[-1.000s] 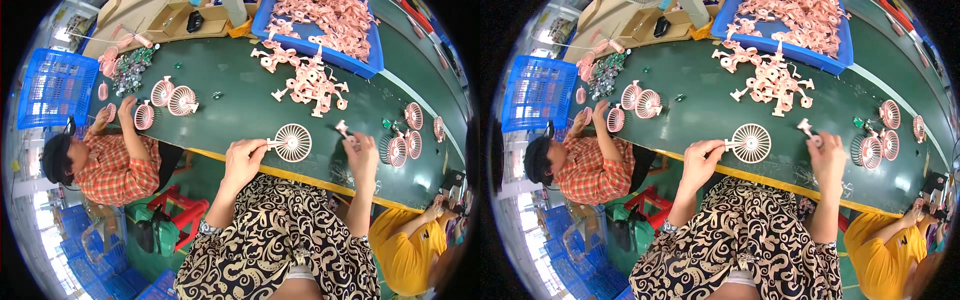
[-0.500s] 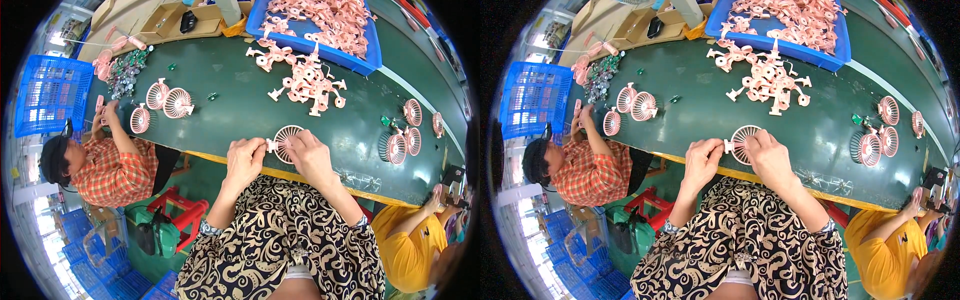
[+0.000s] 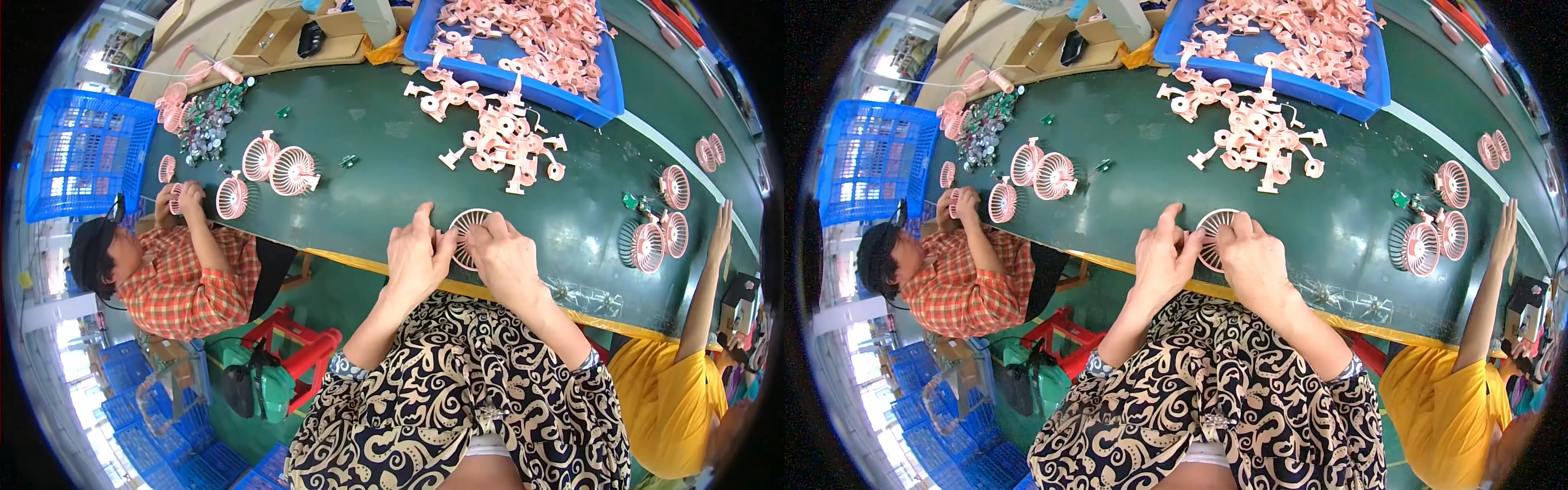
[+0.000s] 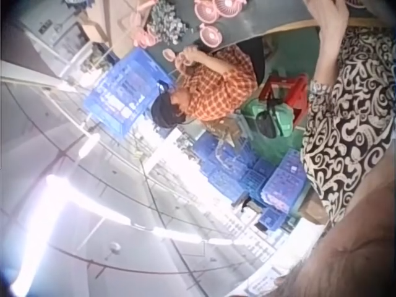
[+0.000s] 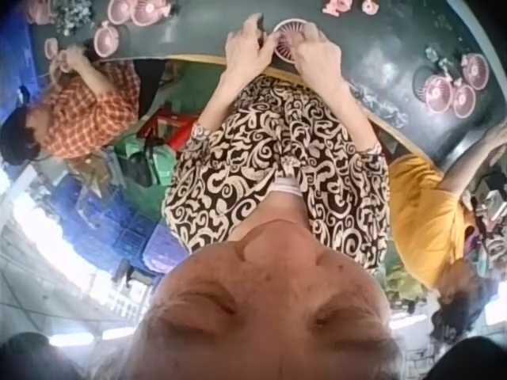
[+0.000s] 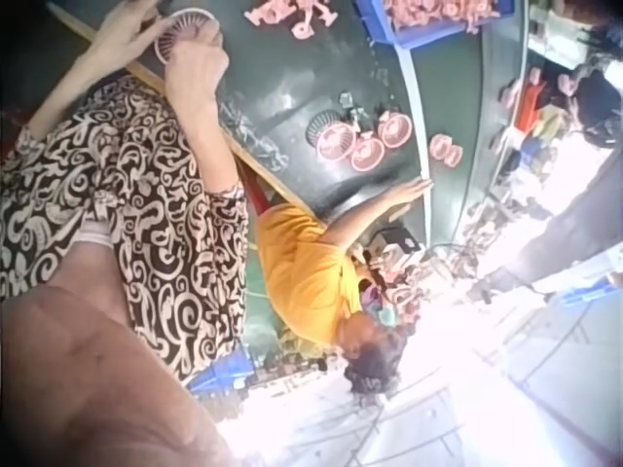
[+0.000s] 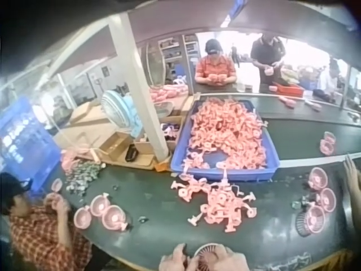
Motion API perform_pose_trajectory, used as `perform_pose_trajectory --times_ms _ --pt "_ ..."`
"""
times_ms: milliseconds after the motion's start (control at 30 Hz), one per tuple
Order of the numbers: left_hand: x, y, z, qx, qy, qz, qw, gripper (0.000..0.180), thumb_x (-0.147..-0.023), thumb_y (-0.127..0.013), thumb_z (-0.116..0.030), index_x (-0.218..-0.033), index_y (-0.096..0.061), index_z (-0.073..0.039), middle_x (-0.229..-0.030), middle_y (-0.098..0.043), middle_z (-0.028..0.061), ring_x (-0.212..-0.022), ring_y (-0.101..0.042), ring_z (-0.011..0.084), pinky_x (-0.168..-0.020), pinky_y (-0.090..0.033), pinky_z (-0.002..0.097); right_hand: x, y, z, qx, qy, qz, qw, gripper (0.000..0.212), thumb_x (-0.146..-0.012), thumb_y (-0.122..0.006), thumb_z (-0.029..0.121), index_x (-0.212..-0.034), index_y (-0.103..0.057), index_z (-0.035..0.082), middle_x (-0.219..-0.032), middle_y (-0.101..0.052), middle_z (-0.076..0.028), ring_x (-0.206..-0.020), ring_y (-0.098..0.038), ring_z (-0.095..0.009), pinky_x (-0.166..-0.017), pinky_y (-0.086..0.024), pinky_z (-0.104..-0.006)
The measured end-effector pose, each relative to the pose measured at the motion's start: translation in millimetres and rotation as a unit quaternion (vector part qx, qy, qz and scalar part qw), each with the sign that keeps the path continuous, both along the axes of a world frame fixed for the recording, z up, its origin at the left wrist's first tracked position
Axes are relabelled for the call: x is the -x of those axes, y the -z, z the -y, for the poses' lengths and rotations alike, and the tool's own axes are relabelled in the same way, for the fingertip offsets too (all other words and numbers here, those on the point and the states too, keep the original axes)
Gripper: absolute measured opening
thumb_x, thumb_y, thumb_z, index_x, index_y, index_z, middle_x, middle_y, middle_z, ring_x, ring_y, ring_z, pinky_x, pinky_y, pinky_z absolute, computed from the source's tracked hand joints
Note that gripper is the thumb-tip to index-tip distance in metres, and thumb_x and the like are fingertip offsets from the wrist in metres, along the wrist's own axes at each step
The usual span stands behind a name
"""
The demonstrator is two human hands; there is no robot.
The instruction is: The person assembles mini fan components by hand, taking grilles and stem pieces from the table, fitting them together, and sliding the assembled units down the workbench.
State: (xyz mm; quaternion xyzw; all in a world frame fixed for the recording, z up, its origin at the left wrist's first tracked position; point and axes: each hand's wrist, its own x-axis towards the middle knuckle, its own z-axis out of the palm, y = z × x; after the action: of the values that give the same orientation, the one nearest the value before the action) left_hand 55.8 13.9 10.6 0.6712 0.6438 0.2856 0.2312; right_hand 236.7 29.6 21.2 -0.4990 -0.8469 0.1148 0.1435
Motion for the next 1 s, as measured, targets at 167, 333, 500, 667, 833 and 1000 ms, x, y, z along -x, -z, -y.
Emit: perform_pose_trajectory --times_ms 167,333,500,667,833,1000 --pt "2 7 1 -0.038 -0.008 -0.004 0.999 0.043 -0.095 -0.069 -0.018 -0.128 -0.053 0.002 -0.07 -0.066 0.0072 -0.067 -0.067 0.0305 -0.074 -0.048 0.0483 3 -8 0 -0.018 -0.002 -0.119 0.993 0.02 -0.083 -0.08 0.016 -0.098 -0.071 0.008 -0.096 -0.062 -0.007 -0.087 -0.07 -0.028 -0.068 -0.058 -0.041" --pt "13 5 -2 -0.059 0.011 0.065 0.996 0.036 -0.093 -0.076 -0.022 -0.121 -0.064 -0.003 -0.075 -0.068 0.006 -0.07 -0.067 0.0256 -0.071 -0.052 0.04 -12 -18 11 0.033 -0.023 -0.18 0.983 0.052 -0.071 -0.091 0.026 -0.115 -0.072 0.006 -0.119 -0.067 -0.012 -0.1 -0.07 -0.035 -0.082 -0.06 -0.0415" --pt "51 -5 -17 -0.119 -0.089 0.078 0.986 0.031 -0.092 -0.076 -0.024 -0.116 -0.069 -0.005 -0.097 -0.071 0.012 -0.092 -0.068 0.0317 -0.078 -0.056 0.0408 -57 -22 25 0.023 0.06 -0.141 0.988 0.058 -0.068 -0.094 0.023 -0.117 -0.071 0.003 -0.123 -0.066 -0.013 -0.101 -0.07 -0.036 -0.085 -0.059 -0.0427" --pt "114 -1 -30 -0.226 -0.225 -0.065 0.946 0.042 -0.097 -0.072 -0.021 -0.133 -0.063 -0.002 -0.129 -0.062 0.019 -0.112 -0.067 0.0344 -0.093 -0.054 0.0405 -140 -18 29 -0.005 0.264 -0.067 0.962 0.047 -0.079 -0.087 0.018 -0.12 -0.07 0.0 -0.122 -0.065 -0.016 -0.106 -0.068 -0.033 -0.09 -0.055 -0.0408" --pt "139 10 -33 -0.163 -0.238 -0.121 0.95 0.044 -0.103 -0.065 -0.03 -0.136 -0.06 -0.001 -0.13 -0.062 0.0229 -0.117 -0.065 0.0391 -0.098 -0.052 0.0441 -191 -13 20 -0.094 0.426 -0.006 0.9 0.036 -0.093 -0.077 0.024 -0.118 -0.071 -0.001 -0.118 -0.068 -0.014 -0.094 -0.068 -0.028 -0.086 -0.054 -0.0405" --pt "103 -17 -26 -0.092 -0.213 -0.068 0.97 0.038 -0.098 -0.072 -0.031 -0.119 -0.068 0.0 -0.113 -0.068 0.0189 -0.105 -0.066 0.036 -0.092 -0.052 0.0447 -171 -10 -4 -0.149 0.366 -0.081 0.915 0.03 -0.093 -0.077 0.019 -0.116 -0.072 0.0 -0.117 -0.07 -0.015 -0.086 -0.07 -0.026 -0.081 -0.055 -0.0386"
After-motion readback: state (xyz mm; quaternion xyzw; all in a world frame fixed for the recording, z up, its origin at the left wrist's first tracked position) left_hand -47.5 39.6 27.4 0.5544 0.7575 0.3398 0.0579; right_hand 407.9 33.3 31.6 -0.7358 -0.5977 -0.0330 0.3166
